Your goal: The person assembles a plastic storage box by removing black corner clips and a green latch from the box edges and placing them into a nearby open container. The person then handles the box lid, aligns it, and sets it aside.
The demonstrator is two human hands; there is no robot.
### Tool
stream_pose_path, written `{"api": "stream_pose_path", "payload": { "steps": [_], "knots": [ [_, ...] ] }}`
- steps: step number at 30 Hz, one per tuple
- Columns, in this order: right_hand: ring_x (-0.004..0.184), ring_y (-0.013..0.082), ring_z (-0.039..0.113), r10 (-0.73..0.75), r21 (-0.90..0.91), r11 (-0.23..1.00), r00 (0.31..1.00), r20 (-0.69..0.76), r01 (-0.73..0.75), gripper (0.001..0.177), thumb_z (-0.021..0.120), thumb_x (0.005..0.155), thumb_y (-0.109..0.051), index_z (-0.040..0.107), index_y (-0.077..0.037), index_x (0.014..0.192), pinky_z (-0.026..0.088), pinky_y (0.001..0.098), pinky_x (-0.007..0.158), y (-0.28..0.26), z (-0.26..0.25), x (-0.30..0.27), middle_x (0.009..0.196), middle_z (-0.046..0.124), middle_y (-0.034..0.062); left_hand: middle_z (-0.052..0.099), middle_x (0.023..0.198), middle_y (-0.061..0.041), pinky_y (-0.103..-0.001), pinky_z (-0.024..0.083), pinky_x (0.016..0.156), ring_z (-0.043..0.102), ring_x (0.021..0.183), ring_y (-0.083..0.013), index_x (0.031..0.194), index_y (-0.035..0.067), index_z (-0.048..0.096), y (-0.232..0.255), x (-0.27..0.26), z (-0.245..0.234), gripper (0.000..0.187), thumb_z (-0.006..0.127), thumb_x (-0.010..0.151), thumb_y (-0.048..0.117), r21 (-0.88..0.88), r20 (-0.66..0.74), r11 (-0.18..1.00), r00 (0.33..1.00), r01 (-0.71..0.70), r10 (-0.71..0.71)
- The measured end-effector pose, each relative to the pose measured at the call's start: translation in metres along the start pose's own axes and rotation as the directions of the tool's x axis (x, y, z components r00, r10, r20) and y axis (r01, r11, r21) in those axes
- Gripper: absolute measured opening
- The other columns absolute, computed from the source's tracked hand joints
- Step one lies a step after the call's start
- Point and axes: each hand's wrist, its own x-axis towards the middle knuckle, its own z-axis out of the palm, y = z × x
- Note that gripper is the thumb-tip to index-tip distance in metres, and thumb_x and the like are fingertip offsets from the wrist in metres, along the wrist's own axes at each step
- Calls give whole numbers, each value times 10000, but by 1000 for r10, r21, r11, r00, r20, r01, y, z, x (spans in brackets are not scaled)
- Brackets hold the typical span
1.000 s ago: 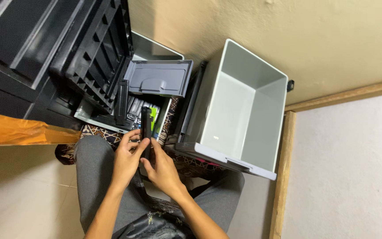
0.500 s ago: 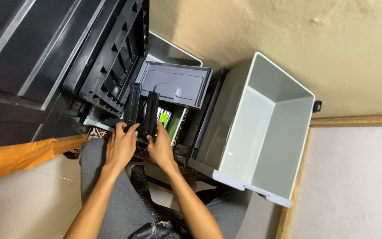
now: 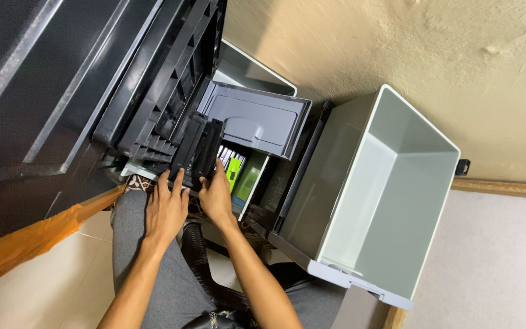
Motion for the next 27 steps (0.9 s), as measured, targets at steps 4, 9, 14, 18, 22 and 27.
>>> {"api": "stream_pose_path", "payload": {
  "steps": [4,9,14,18,22,27],
  "knots": [
    [918,364,711,33,46,998,999,28,-34,626,605,905,61,389,34,1491,542,421,832,-1,6,4,1039,706,255,454,1413,-258,-491,506,978,568,1194,-441,1475,60,513,-1,3,1,546,615,972,248,-1,-10,1000,1000,21,-21],
    [802,333,699,43,-20,999,997,63,-42,674,546,901,92,313,46,1532,555,429,779,10,16,12,918,687,229,439,1405,-262,-478,523,942,591,1154,-438,1501,72,493,-2,6,1,557,601,981,242,-32,48,996,996,78,-76],
    [788,333,689,56,-14,998,997,51,-55,675,538,959,27,260,36,1574,546,436,767,9,15,13,900,687,223,434,1395,-263,-482,521,941,585,1162,-445,1502,60,483,-1,8,-2,570,608,975,238,-59,42,995,996,79,-76],
    [883,354,691,26,-23,999,999,19,-26,697,554,994,-42,200,21,1591,546,443,814,-6,10,5,1046,678,238,431,1420,-245,-483,516,967,579,1183,-440,1475,81,502,1,6,-3,540,627,963,199,-58,35,996,997,67,-65],
    [973,389,669,32,-141,990,998,61,-23,748,545,1010,-87,128,-26,1627,528,466,867,-19,9,-5,1193,622,272,426,1444,-219,-489,504,986,569,1210,-434,1472,139,523,0,4,-4,617,659,872,90,-69,61,996,997,59,-55],
    [1031,409,657,-139,-201,969,989,47,145,747,542,1004,-80,161,-52,1646,526,478,877,-22,8,-2,1276,601,280,421,1444,-201,-495,498,979,569,1189,-422,1462,168,530,-2,3,-5,638,685,852,62,-66,80,996,995,63,-58]
  ]
}}
